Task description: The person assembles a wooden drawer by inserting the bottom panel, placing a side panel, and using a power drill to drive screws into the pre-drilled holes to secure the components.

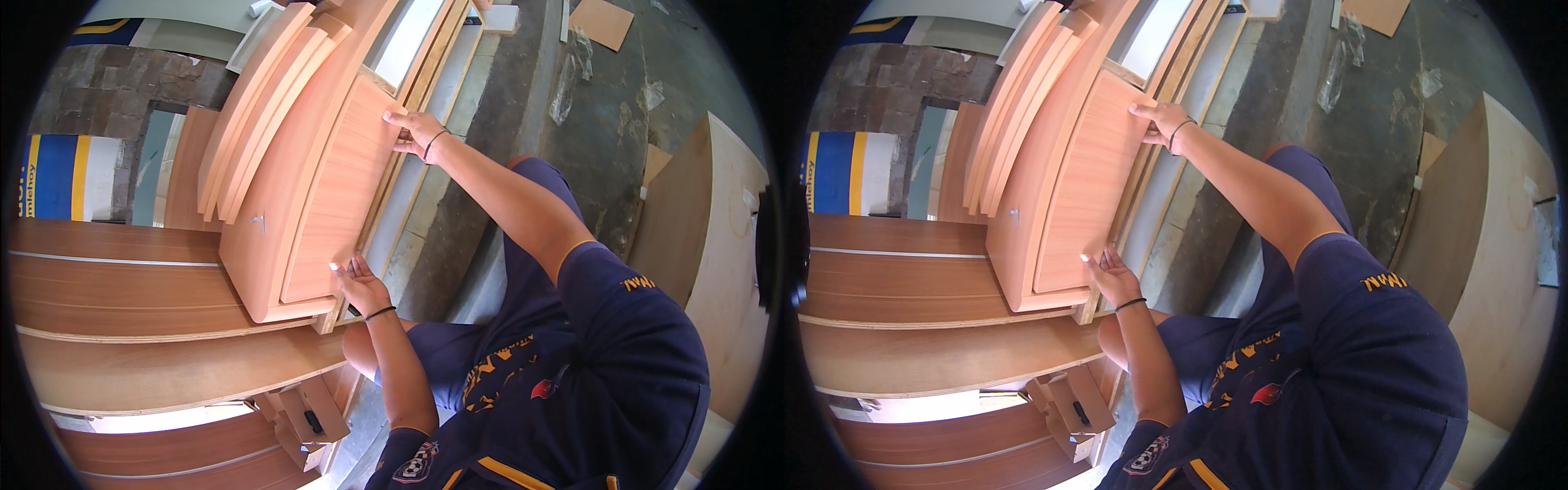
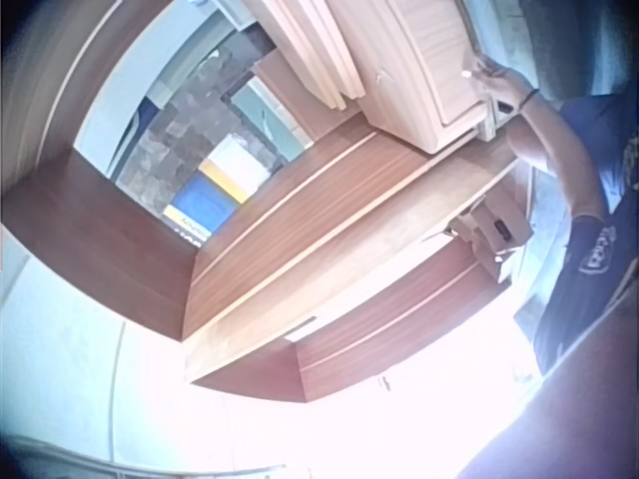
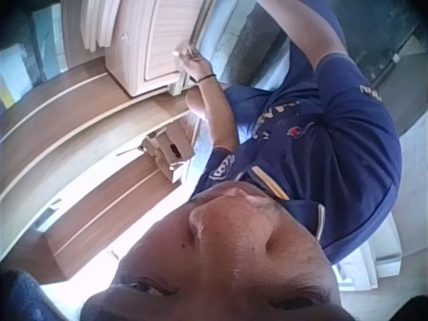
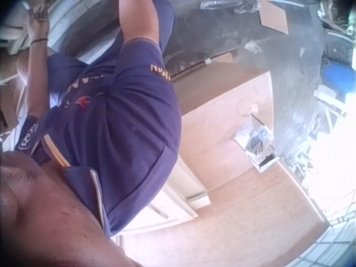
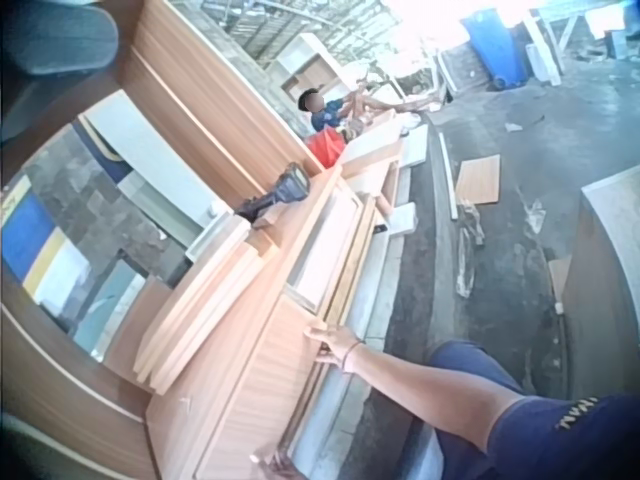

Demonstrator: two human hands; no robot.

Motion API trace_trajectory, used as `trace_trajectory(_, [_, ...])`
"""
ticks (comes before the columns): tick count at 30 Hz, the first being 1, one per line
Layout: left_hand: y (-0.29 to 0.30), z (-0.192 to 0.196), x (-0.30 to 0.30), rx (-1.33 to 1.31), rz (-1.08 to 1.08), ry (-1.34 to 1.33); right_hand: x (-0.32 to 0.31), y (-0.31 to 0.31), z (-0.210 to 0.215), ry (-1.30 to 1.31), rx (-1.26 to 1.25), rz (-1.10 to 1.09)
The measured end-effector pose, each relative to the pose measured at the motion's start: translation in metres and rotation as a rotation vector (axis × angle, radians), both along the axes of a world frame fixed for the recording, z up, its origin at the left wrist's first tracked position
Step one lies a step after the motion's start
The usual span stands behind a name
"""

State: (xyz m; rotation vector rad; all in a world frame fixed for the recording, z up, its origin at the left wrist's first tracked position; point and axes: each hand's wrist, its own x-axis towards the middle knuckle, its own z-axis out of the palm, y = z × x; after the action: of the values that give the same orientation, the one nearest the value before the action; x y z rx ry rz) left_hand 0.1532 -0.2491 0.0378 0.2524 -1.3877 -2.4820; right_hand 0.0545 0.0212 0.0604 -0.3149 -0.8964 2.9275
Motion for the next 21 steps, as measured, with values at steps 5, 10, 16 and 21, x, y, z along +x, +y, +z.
trace_trajectory(5, [-0.001, -0.001, 0.001, -0.001, 0.002, -0.015, 0.002, 0.001, -0.001, 0.04, 0.0, 0.015])
trace_trajectory(10, [0.005, 0.003, 0.003, 0.003, 0.04, -0.023, 0.002, 0.0, 0.001, 0.011, 0.038, 0.009])
trace_trajectory(16, [0.012, 0.01, 0.007, 0.013, 0.067, -0.053, 0.003, 0.0, 0.002, -0.017, 0.092, -0.005])
trace_trajectory(21, [0.013, 0.013, 0.01, 0.008, 0.043, -0.041, 0.008, 0.0, 0.012, -0.08, 0.088, -0.018])
